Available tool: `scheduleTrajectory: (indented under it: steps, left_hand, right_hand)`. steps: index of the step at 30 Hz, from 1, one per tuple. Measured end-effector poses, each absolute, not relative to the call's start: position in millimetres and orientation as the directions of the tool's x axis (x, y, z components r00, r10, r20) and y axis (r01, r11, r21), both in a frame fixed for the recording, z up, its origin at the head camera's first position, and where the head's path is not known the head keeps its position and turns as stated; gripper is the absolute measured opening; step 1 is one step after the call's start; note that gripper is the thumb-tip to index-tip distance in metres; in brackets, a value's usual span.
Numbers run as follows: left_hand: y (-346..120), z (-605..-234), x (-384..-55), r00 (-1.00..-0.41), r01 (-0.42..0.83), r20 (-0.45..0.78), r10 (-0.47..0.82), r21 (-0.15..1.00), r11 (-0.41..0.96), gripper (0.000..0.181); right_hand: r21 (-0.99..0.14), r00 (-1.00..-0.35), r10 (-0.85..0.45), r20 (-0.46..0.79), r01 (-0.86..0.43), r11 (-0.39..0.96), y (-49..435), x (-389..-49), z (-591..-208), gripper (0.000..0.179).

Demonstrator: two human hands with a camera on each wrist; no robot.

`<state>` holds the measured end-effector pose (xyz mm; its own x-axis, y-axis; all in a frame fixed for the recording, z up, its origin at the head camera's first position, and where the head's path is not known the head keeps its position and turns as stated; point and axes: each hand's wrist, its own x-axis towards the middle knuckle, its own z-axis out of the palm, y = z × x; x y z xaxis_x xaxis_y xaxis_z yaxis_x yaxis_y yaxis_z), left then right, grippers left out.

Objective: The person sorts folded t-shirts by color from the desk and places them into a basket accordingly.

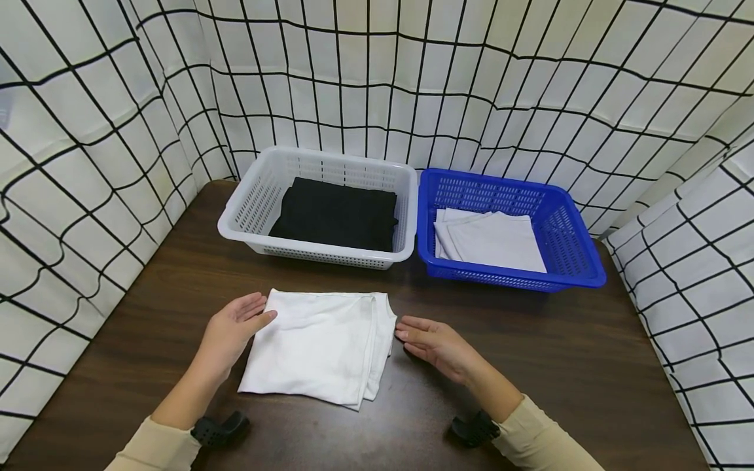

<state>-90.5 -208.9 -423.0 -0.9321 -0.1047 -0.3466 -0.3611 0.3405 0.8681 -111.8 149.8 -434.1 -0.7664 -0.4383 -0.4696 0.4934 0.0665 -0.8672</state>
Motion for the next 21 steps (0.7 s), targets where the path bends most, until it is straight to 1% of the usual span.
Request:
scheduleTrajectory:
  steps: [9,21]
  left_hand:
    - [-212.0,-428.0,-85.5,-0.918,-0.397,-0.376,-0.131,0.856,0.33,0.08]
    - [-216.0,-432.8,-84.8,-0.91,-0.413,-0.4,-0.11,0.849,0.328,0.079]
  right_hand:
    - [-0.858,-0.76,-0.445,-0.474,0.513,0.038,148.7,-111.8,-435.8,0.061]
    - [-0.849,-0.755,-0.449,-0.478,0.528,0.014,149.9,-113.2,-438.9,0.064]
